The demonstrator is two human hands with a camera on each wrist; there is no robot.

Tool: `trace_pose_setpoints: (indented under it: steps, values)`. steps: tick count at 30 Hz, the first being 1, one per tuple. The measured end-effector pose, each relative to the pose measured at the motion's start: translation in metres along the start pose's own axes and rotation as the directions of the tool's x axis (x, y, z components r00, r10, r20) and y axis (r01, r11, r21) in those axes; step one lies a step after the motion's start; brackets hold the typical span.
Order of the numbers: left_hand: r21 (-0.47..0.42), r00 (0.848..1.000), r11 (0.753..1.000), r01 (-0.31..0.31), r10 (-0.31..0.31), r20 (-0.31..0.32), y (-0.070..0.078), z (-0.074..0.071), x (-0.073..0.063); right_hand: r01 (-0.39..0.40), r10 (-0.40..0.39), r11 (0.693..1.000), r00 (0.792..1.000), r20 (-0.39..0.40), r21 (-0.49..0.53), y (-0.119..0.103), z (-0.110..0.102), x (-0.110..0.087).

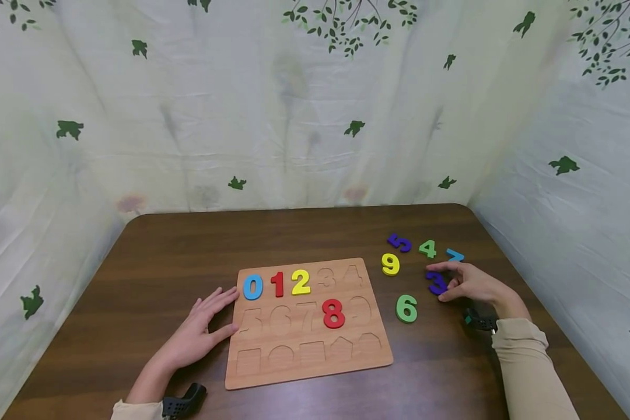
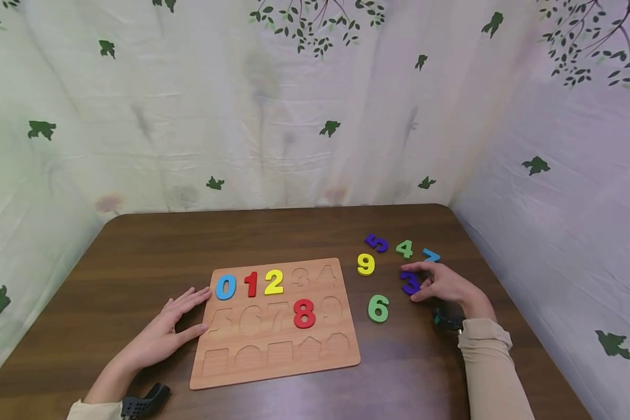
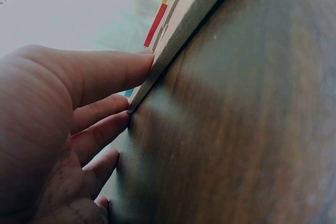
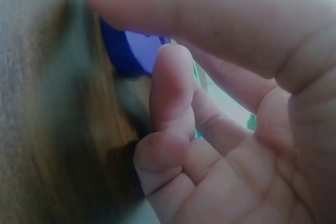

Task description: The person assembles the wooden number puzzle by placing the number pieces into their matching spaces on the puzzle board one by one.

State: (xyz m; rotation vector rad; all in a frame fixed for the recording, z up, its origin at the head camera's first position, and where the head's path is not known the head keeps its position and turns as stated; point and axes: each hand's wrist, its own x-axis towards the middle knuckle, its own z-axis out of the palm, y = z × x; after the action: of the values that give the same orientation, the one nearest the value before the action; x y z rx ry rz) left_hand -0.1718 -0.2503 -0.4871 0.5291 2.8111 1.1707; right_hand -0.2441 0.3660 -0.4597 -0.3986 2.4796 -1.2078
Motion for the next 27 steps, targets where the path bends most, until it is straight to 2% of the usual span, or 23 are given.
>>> trace_pose_setpoints:
  steps: [11,27]
  values:
    - [0.006,1.0,1.0,0.003,-0.003,0.003,-0.0007,0.0009,0.0017,-0.035,0.035,0.999,0.999,-0.015,-0.002,0.0045,-0.0006,0.0017]
    - [0.006,1.0,1.0,-0.004,0.004,0.006,-0.0027,-0.0003,-0.0007,-0.018,0.018,1.0,1.0,-0.015,0.026,0.0048,0.0033,0.0]
